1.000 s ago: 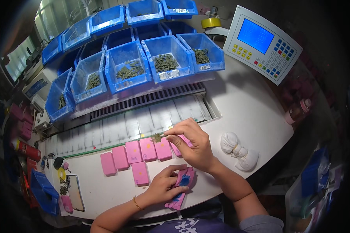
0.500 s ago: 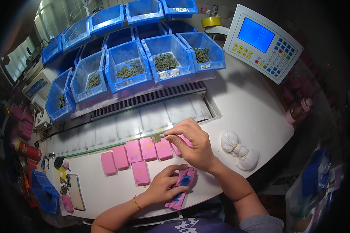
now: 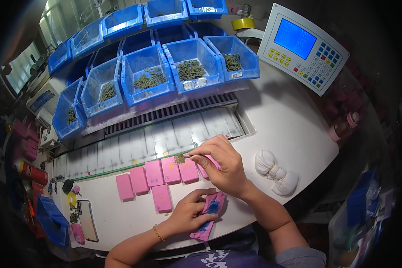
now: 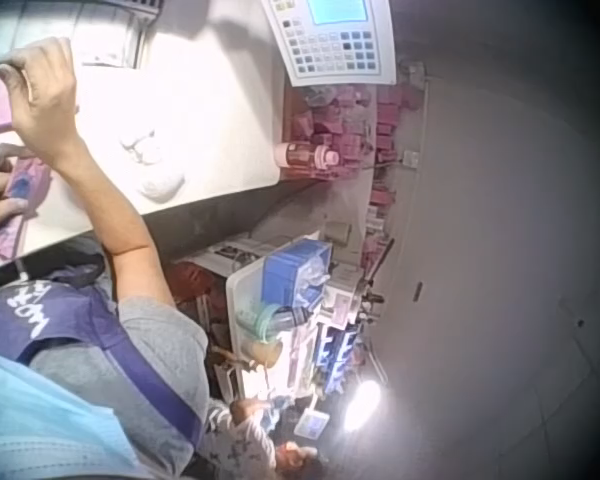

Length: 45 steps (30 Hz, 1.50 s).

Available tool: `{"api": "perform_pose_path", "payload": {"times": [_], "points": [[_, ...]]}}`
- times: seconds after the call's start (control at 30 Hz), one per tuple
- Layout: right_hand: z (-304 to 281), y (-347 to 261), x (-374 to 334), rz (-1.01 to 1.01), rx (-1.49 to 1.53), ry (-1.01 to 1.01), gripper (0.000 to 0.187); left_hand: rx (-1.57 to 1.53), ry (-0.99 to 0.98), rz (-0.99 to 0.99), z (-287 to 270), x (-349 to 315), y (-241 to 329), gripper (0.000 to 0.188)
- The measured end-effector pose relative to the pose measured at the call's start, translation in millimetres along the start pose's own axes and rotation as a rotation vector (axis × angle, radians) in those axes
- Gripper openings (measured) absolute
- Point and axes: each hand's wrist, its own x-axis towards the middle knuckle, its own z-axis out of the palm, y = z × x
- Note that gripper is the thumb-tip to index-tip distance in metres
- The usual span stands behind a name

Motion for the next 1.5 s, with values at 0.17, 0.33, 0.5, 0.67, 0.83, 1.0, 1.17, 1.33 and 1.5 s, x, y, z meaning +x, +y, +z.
{"api": "perform_pose_path", "payload": {"times": [0.17,0.33,0.5,0.67,0.83,1.0,1.17,1.33,1.5], "points": [[0.9,-2.0,0.3,-0.067,-0.056,0.026,0.015,-0.009,0.002,-0.011,0.7,-1.1,0.0,0.028],[2.6,-2.8,-1.0,-0.163,-0.146,0.045,0.024,0.008,0.004,-0.015,0.6,-1.0,0.9,0.029],[0.2,-4.8,-1.6,-0.203,-0.209,0.032,0.031,0.021,0.004,-0.016,0.3,-0.5,0.6,0.030],[-0.3,-6.7,-3.7,-0.227,-0.299,0.015,0.035,0.020,-0.005,-0.022,1.0,-0.9,-2.1,0.031],[-1.4,-5.7,-5.0,-0.292,-0.377,-0.020,0.038,0.020,-0.015,-0.039,0.1,-0.7,-0.4,0.032],[-2.2,-8.7,-5.8,-0.288,-0.398,-0.024,0.037,0.030,0.012,-0.063,1.2,0.1,1.4,0.038],[-3.0,-8.5,-7.0,-0.295,-0.421,-0.055,0.038,0.043,-0.001,-0.063,0.1,0.0,2.1,0.037],[-2.5,-8.6,-7.7,-0.281,-0.405,-0.058,0.038,0.043,0.004,-0.062,0.0,0.5,3.8,0.035],[-2.7,-9.1,-7.1,-0.284,-0.406,-0.061,0.037,0.035,-0.004,-0.086,-0.7,0.9,5.5,0.035]]}}
